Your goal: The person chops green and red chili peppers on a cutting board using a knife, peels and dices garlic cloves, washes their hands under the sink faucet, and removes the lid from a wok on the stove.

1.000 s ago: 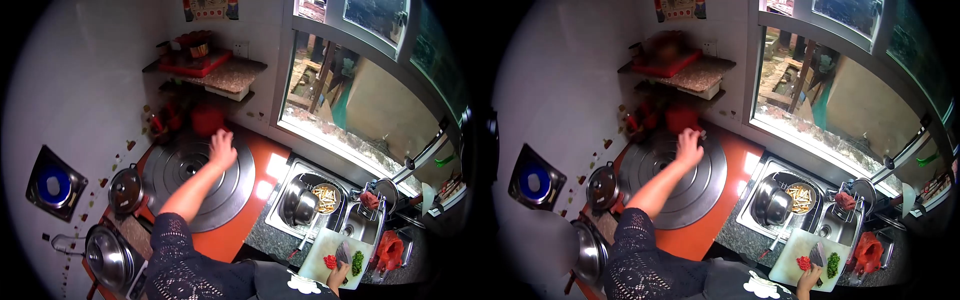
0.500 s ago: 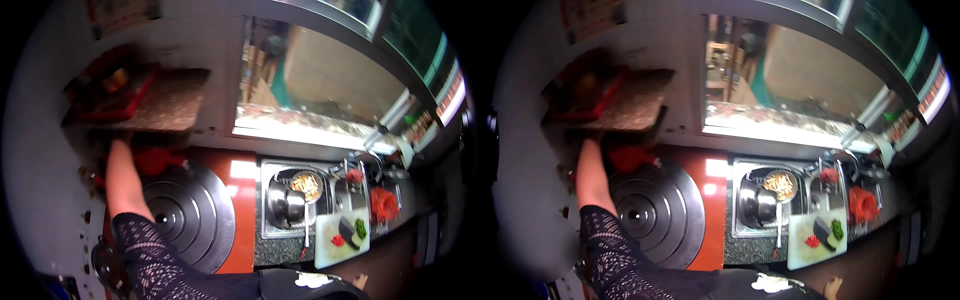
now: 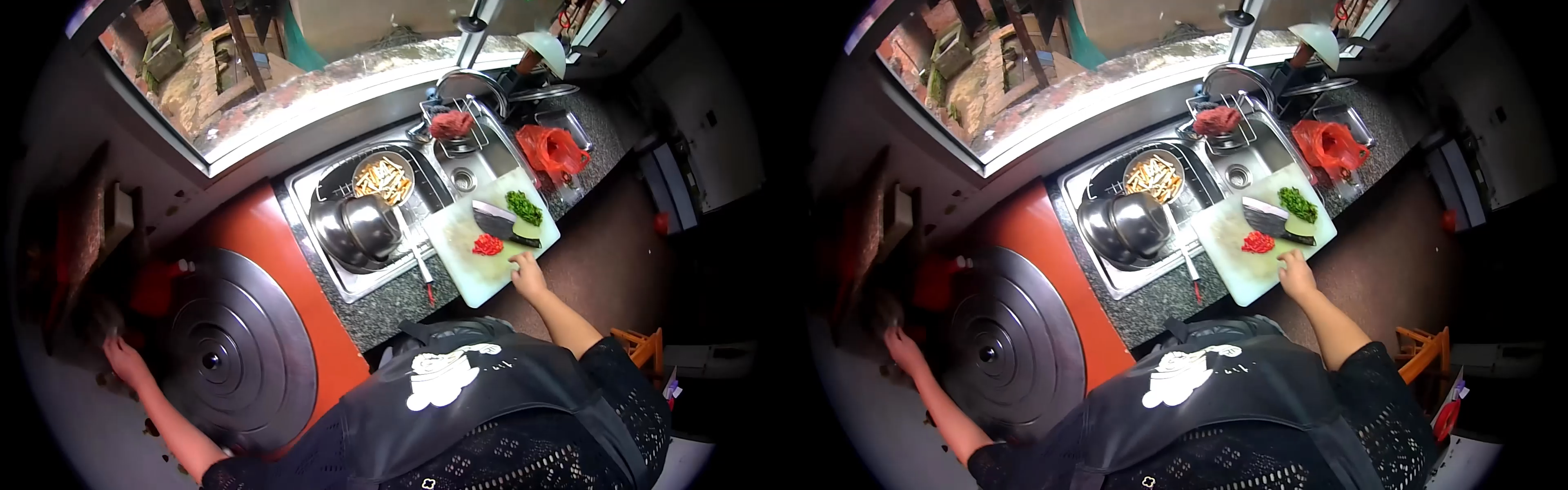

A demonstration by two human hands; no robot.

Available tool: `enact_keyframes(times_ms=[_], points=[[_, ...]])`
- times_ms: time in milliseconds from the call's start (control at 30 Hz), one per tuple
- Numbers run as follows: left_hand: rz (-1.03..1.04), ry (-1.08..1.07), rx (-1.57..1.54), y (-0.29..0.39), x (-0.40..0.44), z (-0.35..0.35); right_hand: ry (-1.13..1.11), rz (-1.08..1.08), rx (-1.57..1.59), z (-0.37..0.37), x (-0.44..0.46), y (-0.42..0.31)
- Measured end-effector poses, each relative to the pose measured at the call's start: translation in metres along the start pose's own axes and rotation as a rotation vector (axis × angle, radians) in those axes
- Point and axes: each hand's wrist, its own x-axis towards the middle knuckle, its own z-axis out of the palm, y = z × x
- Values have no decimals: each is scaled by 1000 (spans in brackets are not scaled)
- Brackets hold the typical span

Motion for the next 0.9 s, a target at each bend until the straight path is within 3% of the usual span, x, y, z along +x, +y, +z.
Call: enact_keyframes(times_ms=[100,200,300,333,433,633,733,900], points=[[37,77,-63,81,-92,-35,-46,-74,60,16,17,10],[108,-90,-238,215,-182,-78,-191,-163,131,22,32,16],[220,-276,-400,332,-305,-65,-376,-343,133,11,47,30],[222,-277,-467,368,-331,-60,-293,-462,126,16,49,46],[177,-313,-586,439,-390,-40,-302,-387,206,-2,48,60],[165,-408,-641,483,-429,-16,-317,-363,175,-18,24,112],[110,-411,-612,490,-426,-38,-262,-351,199,-25,11,130],[140,-338,-377,493,-401,-28,-236,-280,188,-23,-18,156]])
